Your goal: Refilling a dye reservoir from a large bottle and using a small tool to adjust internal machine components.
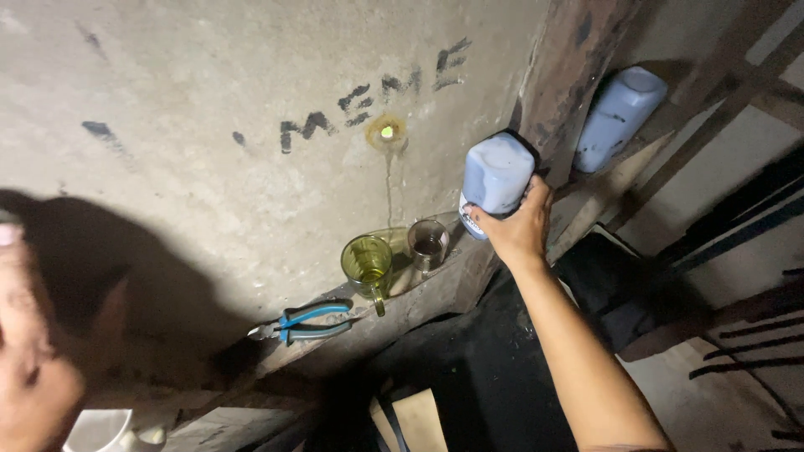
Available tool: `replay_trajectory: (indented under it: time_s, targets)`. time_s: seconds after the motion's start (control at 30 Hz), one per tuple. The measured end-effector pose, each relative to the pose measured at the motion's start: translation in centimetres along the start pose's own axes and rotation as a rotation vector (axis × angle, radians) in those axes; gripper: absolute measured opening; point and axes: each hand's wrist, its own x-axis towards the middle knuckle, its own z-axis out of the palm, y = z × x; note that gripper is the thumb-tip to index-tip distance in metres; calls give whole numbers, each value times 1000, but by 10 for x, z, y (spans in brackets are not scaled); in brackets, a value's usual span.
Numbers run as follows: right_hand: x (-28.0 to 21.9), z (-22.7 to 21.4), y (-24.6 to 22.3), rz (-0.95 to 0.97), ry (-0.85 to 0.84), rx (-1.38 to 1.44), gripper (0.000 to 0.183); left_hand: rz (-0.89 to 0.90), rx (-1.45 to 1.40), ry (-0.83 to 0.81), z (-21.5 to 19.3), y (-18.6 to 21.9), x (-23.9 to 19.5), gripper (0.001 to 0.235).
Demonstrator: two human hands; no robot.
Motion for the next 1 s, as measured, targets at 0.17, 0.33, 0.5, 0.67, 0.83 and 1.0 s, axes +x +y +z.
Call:
replay_trajectory:
  time_s: [0.17, 0.33, 0.5, 0.67, 0.83, 1.0]
  targets:
    - [-1, -13, -3, 96, -21, 18, 93, 467, 1476, 236, -8, 51, 14, 77]
    - [-16, -48, 5, 213, 7, 245, 92, 497, 1248, 217, -11, 64, 20, 73]
    - [-43, -96, -5, 320, -5, 734, 71, 566, 1425, 221, -18, 73, 24, 73]
    - [-103, -146, -44, 439, -64, 1058, 55, 532, 1442, 357, -20, 67, 15, 69]
    - [-192, -180, -103, 397, -210, 1194, 67, 500, 780, 99, -29, 68, 6, 93]
    - [-288, -215, -181, 93, -361, 1158, 71, 422, 504, -25, -49, 138, -20, 95]
